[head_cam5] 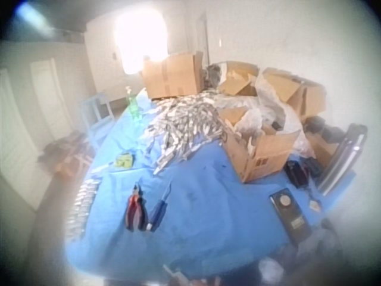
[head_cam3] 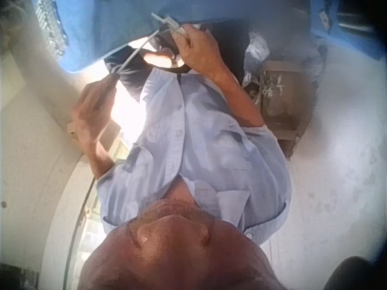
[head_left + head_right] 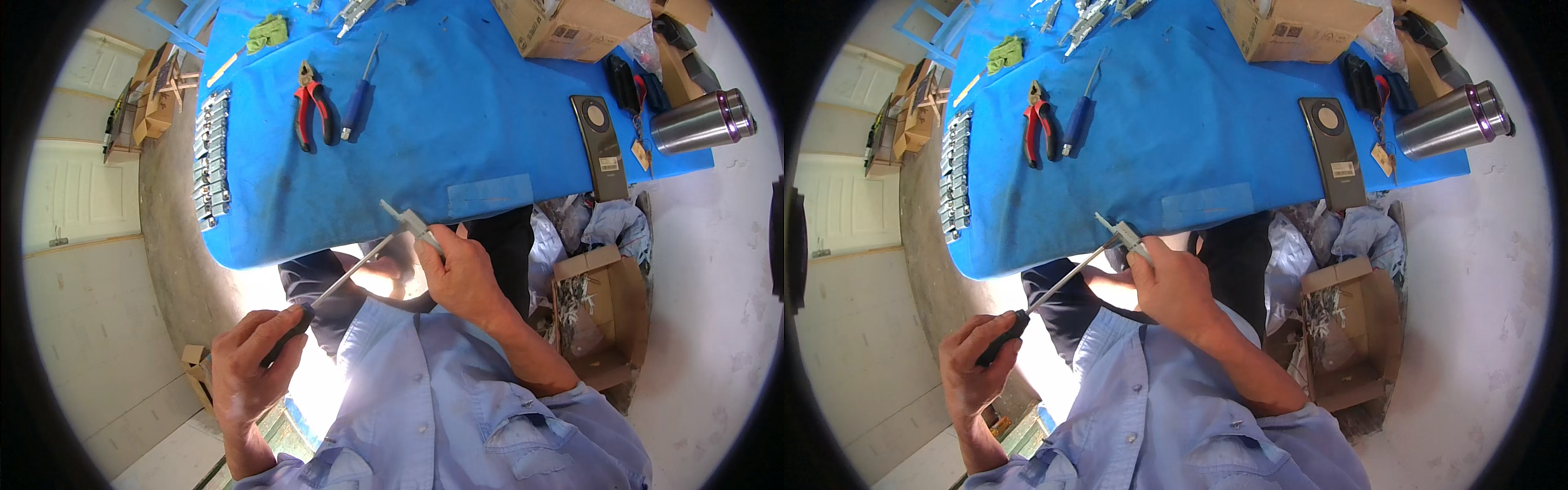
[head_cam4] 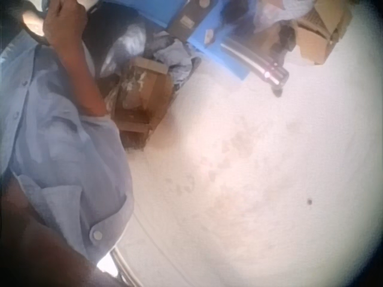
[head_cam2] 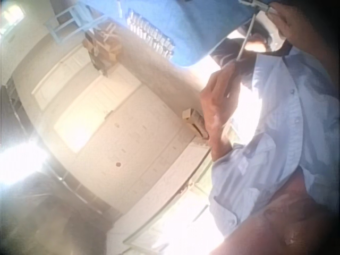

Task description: The person assembles small metal components by hand and using a screwdriver, picking parts from a large pile and a box to join them together on a table.

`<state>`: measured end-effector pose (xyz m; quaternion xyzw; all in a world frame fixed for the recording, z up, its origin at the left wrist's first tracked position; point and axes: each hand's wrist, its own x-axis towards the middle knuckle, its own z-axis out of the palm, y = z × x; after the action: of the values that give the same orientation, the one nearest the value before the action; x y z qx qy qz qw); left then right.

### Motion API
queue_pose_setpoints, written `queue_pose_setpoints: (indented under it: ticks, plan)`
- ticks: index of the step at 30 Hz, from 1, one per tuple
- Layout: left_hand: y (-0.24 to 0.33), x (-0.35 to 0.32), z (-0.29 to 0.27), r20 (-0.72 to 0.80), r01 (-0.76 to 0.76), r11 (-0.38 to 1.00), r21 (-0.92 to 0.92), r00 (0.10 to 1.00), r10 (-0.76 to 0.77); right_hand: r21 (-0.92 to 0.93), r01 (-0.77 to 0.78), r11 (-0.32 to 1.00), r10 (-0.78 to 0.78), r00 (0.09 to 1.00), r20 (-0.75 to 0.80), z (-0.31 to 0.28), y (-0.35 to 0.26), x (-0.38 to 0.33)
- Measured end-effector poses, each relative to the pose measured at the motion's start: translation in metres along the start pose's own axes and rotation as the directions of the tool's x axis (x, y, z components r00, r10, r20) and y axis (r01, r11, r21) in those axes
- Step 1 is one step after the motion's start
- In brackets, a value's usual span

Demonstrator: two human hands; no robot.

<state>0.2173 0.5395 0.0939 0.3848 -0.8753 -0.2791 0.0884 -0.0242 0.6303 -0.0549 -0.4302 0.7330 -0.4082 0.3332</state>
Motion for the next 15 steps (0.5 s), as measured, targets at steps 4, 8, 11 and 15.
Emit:
queue_pose_setpoints:
  ticks: [4,8,11,15]
  plan:
    - [0.002,0.004,-0.007,0.041,-0.005,0.999,0.037,0.999,0.003,-0.03,0.011,0.999,-0.011,1.0,0.003,-0.001,-0.001,0.0]
    - [0.005,0.008,-0.012,0.07,-0.015,0.998,0.058,0.997,0.011,0.08,-0.034,0.996,0.032,0.999,0.029,-0.001,0.001,0.001]
    - [0.005,0.003,-0.008,0.034,-0.055,0.997,0.054,0.998,0.053,0.168,-0.091,0.982,0.079,0.994,0.076,-0.004,0.001,0.002]
    - [0.006,-0.001,-0.004,-0.015,-0.051,0.998,0.044,0.999,0.052,0.216,-0.071,0.974,0.056,0.995,0.078,-0.004,0.002,0.004]
